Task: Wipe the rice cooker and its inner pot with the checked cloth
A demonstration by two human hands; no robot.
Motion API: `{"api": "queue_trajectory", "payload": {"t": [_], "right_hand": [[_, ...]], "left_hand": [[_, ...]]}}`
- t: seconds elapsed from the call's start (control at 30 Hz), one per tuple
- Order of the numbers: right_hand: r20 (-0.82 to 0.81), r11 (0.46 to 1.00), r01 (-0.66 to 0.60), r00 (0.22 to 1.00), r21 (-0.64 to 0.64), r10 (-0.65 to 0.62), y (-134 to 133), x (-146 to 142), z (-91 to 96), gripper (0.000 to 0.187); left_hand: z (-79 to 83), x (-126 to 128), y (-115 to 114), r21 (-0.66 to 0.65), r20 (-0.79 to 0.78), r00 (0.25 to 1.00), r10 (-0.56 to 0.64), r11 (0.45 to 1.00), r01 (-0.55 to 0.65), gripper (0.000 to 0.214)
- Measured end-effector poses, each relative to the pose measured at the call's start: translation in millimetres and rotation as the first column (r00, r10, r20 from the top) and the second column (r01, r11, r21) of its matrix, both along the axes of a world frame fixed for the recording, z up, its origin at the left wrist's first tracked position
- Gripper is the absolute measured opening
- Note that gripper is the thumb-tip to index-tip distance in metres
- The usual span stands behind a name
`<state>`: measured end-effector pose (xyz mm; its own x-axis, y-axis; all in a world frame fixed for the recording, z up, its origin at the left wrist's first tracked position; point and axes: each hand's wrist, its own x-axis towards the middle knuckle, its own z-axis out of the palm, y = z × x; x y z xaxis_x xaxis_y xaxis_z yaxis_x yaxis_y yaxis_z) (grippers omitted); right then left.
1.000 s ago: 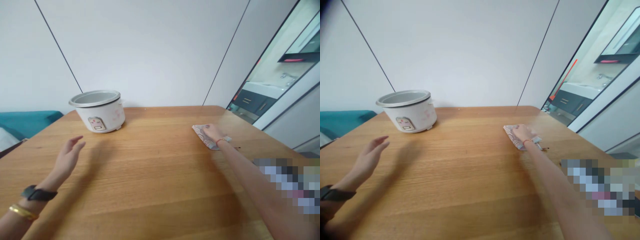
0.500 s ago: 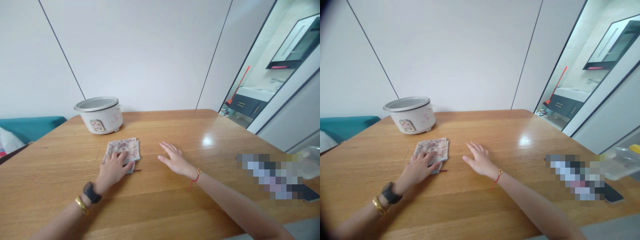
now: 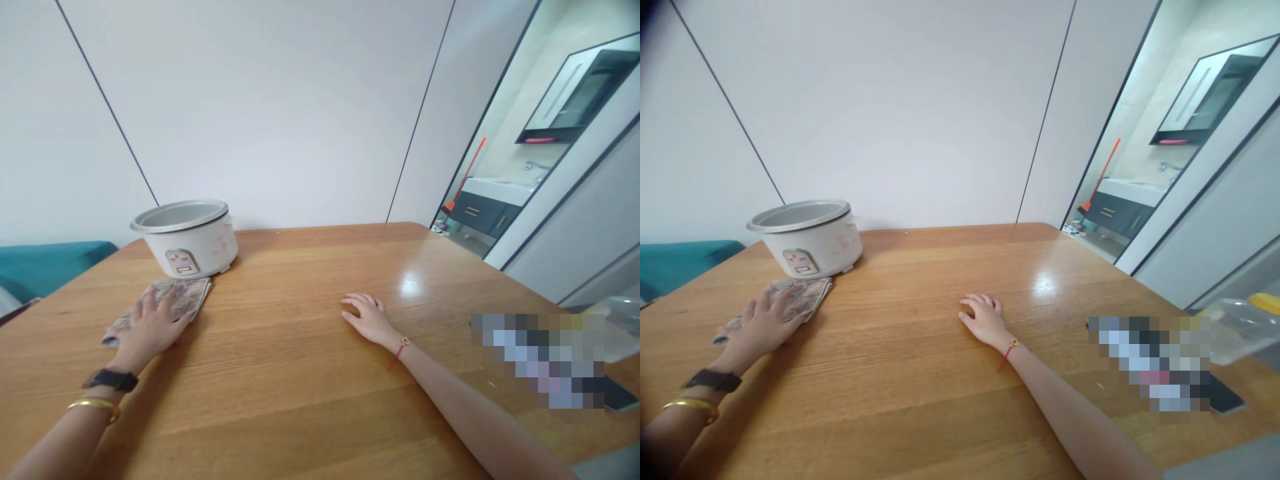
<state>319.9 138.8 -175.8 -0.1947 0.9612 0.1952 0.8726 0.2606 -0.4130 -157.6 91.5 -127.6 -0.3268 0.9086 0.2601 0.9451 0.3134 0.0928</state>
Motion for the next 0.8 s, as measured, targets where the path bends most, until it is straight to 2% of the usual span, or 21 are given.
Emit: {"api": "queue_trajectory", "payload": {"t": [0.07, 0.17, 0.23, 0.3, 0.43, 0.57, 0.8], "right_hand": [[0.025, 1.000, 0.001, 1.000, 0.028, -0.001, -2, -2, -1.1, 0.032], [0.042, 0.999, 0.000, 0.999, 0.046, -0.002, -3, -4, -1.2, 0.032], [0.049, 0.999, -0.004, 0.999, 0.053, 0.001, -4, -4, -0.6, 0.032], [0.060, 0.998, -0.013, 0.998, 0.060, 0.010, -4, -4, -0.2, 0.033], [0.076, 0.997, -0.031, 0.997, 0.071, 0.025, -5, -3, -0.9, 0.033], [0.092, 0.994, -0.045, 0.995, 0.096, 0.036, -6, -2, -3.1, 0.033], [0.132, 0.996, -0.048, 0.991, 0.082, 0.037, -7, 0, -2.7, 0.034]], "left_hand": [[17.0, 26, 8, 0.176, -0.076, 0.996, -0.040, 0.983, 0.053, 0.066], [54.4, 51, 35, 0.362, -0.161, 0.976, -0.146, 0.911, 0.196, 0.070], [77.4, 53, 58, 0.401, -0.147, 0.974, -0.173, 0.890, 0.219, 0.074], [92.2, 45, 80, 0.366, -0.129, 0.974, -0.185, 0.904, 0.221, 0.073], [97.5, 21, 100, 0.286, -0.120, 0.976, -0.180, 0.935, 0.208, 0.065], [96.3, 8, 99, 0.266, -0.128, 0.975, -0.180, 0.941, 0.209, 0.066], [106.5, -4, 97, 0.213, -0.076, 0.984, -0.160, 0.962, 0.173, 0.071]]}}
